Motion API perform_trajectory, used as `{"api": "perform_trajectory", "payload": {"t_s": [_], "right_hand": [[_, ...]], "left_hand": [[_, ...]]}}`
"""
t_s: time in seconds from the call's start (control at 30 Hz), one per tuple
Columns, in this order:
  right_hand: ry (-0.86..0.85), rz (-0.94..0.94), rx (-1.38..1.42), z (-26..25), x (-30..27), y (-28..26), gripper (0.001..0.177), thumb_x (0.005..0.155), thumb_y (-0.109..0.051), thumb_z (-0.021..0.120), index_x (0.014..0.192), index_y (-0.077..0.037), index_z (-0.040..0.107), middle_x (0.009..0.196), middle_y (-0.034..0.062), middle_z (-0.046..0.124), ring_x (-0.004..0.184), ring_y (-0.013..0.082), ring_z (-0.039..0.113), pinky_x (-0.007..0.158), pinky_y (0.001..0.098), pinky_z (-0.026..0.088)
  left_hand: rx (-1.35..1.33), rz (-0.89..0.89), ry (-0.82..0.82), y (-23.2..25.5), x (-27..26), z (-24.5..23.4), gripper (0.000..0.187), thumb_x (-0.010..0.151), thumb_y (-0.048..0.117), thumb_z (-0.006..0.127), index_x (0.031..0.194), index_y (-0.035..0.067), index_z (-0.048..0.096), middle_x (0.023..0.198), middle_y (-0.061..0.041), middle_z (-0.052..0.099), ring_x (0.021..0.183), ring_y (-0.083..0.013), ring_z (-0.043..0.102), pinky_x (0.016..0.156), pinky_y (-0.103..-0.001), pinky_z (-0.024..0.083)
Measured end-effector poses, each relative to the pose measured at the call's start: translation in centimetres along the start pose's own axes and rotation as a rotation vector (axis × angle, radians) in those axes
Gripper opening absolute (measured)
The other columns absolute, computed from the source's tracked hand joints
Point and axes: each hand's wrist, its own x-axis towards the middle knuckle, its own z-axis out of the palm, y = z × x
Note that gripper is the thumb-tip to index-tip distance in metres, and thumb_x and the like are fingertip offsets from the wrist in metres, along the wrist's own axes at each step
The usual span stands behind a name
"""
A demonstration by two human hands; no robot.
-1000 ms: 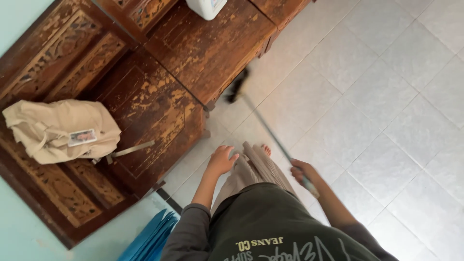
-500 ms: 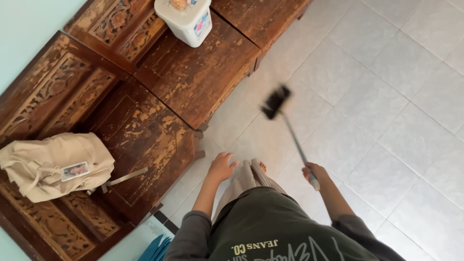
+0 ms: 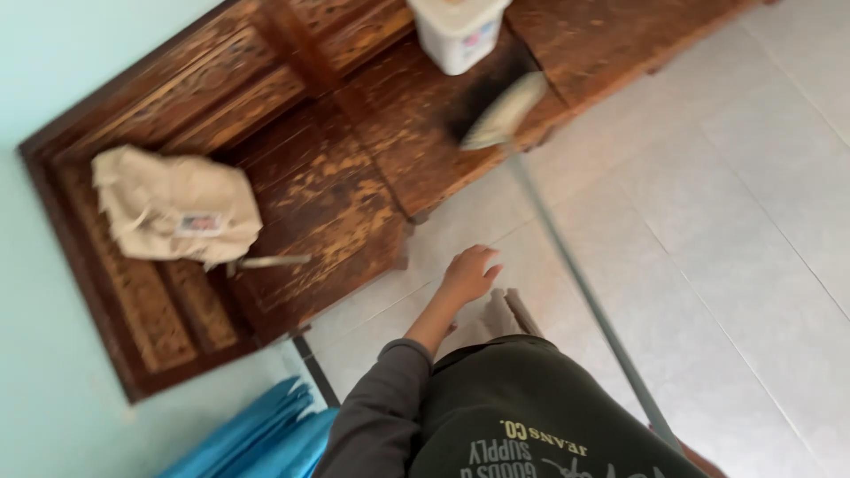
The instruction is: Sweep the floors of a home using a broom, moving through various rooms including the kitchen and bedroom.
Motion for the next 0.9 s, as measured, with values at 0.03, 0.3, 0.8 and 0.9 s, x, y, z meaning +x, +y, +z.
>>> {"api": "perform_trajectory", "payload": {"t_s": [0.03,0.3,0.8,0.9], "right_hand": [[-0.080,0.002,-0.062,-0.5,1.5,-2.2,0.053,0.098,-0.028,0.060,0.147,-0.012,0.050,0.075,0.0068,0.060,0.056,0.0125,0.052,0.047,0.0268,0.044],[-0.467,0.056,-0.469,13.7,6.3,-23.6,0.059,0.096,-0.012,0.061,0.153,-0.012,0.050,0.066,0.0029,0.055,0.042,0.0080,0.039,0.035,0.0237,0.031],[-0.117,0.178,-0.072,11.7,-2.2,-21.5,0.043,0.100,-0.006,0.048,0.142,0.004,0.051,0.065,0.0066,0.048,0.042,0.0123,0.037,0.033,0.0253,0.033],[0.076,0.161,-0.197,13.2,-6.5,-21.1,0.042,0.106,-0.011,0.047,0.147,-0.003,0.055,0.063,0.0087,0.045,0.043,0.0152,0.032,0.033,0.0297,0.024]], "left_hand": [[-0.048,0.030,0.079,0.3,-0.7,-1.0,0.038,0.098,0.033,0.062,0.128,0.010,0.065,0.132,-0.013,0.064,0.125,-0.0337,0.057,0.104,-0.048,0.045],[-0.126,0.008,0.458,-3.0,-7.0,-5.3,0.026,0.093,0.021,0.065,0.115,0.007,0.069,0.121,-0.013,0.069,0.115,-0.0367,0.062,0.097,-0.047,0.049],[-0.145,-0.114,0.492,-8.1,-11.3,-5.0,0.029,0.092,0.023,0.068,0.117,0.008,0.069,0.120,-0.015,0.068,0.112,-0.0368,0.063,0.094,-0.046,0.051],[-0.132,-0.098,0.468,-8.1,-11.6,-5.3,0.029,0.092,0.023,0.068,0.117,0.008,0.068,0.120,-0.015,0.068,0.113,-0.0368,0.063,0.095,-0.047,0.050]]}}
